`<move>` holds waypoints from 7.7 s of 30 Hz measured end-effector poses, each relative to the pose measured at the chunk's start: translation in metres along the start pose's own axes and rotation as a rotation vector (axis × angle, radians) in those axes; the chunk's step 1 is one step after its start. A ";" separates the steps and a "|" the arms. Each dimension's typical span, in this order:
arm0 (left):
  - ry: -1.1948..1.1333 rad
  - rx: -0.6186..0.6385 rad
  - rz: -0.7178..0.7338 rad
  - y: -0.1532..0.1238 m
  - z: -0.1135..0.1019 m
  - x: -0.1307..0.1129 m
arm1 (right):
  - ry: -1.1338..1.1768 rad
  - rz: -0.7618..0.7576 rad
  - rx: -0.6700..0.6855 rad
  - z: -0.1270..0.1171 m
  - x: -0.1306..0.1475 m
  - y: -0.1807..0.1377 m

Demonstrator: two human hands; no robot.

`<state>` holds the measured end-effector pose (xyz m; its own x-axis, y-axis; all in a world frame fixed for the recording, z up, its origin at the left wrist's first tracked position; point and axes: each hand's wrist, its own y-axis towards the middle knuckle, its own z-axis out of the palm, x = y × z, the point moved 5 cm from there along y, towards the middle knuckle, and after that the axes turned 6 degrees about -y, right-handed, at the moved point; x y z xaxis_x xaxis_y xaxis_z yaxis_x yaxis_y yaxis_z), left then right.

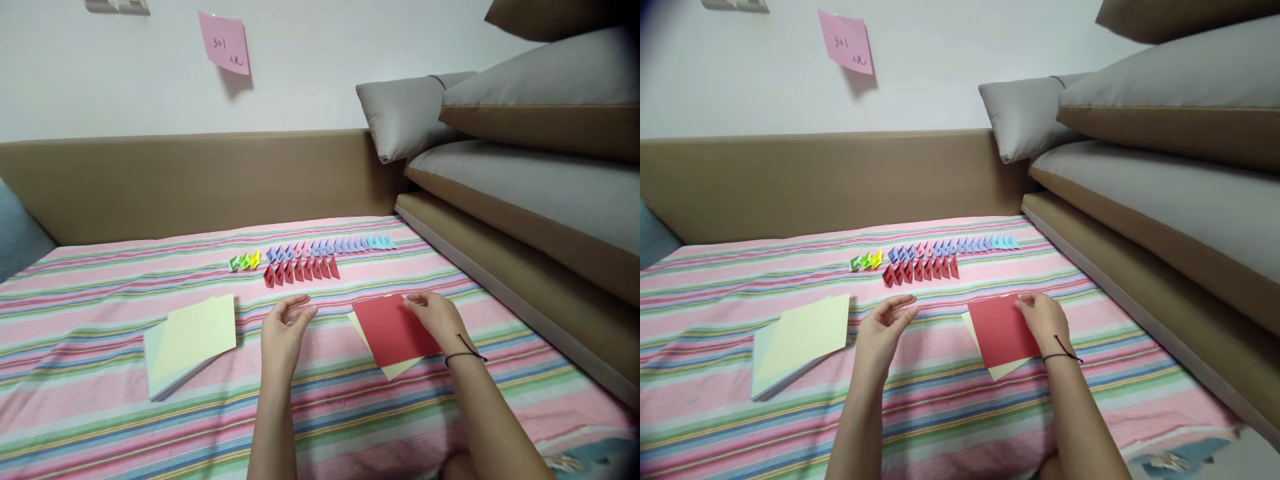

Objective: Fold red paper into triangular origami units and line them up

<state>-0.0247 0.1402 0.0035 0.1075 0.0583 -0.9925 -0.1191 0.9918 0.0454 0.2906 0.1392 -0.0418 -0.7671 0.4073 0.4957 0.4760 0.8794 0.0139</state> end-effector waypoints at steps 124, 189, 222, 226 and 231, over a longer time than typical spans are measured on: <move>-0.424 0.196 -0.060 -0.032 0.069 0.014 | 1.038 -0.236 0.579 0.017 0.102 -0.101; 0.116 0.024 0.366 -0.083 0.079 -0.069 | 0.977 -0.345 -0.312 -0.078 0.086 -0.126; 0.182 0.038 0.470 -0.097 0.079 -0.090 | 0.989 -0.379 -0.295 -0.097 0.082 -0.137; 0.156 0.046 0.435 -0.097 0.080 -0.087 | 1.006 -0.375 -0.301 -0.097 0.082 -0.137; 0.008 0.114 0.186 -0.087 0.082 -0.070 | 1.061 -0.302 -0.255 -0.089 0.077 -0.129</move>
<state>0.0593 0.0593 0.0784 0.0862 0.2406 -0.9668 -0.0238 0.9706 0.2395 0.2081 0.0352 0.0717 -0.1706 -0.3348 0.9267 0.5003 0.7808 0.3742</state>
